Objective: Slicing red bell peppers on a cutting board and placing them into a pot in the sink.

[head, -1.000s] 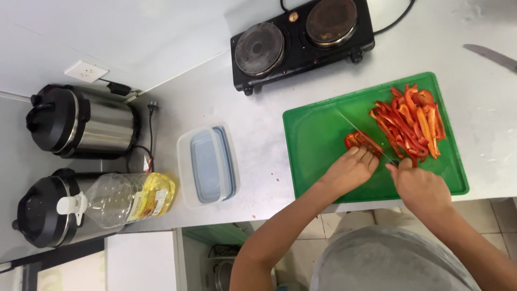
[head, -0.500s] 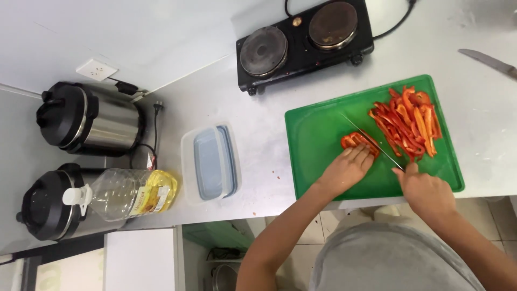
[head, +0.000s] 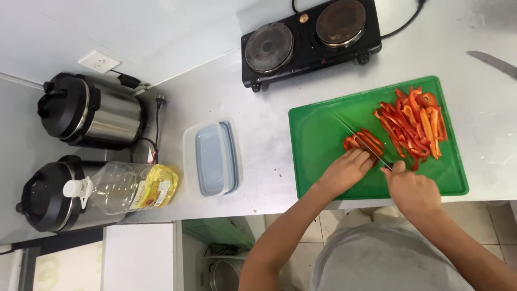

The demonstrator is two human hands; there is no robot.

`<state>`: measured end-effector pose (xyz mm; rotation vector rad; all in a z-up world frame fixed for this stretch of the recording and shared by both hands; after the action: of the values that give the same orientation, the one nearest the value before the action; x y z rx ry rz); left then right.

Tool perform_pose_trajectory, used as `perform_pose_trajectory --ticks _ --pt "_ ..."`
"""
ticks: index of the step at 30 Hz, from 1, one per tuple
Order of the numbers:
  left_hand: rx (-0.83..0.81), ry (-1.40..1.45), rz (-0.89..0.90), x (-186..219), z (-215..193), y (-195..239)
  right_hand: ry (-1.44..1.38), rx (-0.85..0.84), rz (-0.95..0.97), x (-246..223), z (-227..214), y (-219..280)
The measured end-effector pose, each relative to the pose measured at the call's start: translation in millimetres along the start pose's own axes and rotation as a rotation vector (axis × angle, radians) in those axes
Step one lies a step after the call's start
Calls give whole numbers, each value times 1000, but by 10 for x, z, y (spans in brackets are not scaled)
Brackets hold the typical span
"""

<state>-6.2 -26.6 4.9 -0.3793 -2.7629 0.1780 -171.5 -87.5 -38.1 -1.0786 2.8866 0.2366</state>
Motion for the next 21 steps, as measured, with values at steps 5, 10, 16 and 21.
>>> perform_pose_trajectory --ticks 5,10,16,21 --pt "-43 41 -30 -42 28 36 31 -50 18 14 -154 103" --pt "14 -5 6 -61 53 18 25 32 -5 65 214 -9" --pt "15 -2 6 -123 158 96 22 2 -14 301 336 174" --pt "63 -5 39 -91 116 125 -51 -49 -45 369 200 64"
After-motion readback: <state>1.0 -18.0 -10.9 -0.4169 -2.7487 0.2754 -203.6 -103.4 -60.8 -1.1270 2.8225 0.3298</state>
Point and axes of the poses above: each hand's wrist, its own y-axis away from the middle knuckle, its own z-axis out of the palm, x = y × z, the point moved 3 cm from there along -y, towards the middle knuckle, and after that the axes turned 7 degrees about y, right-handed, at the moved point
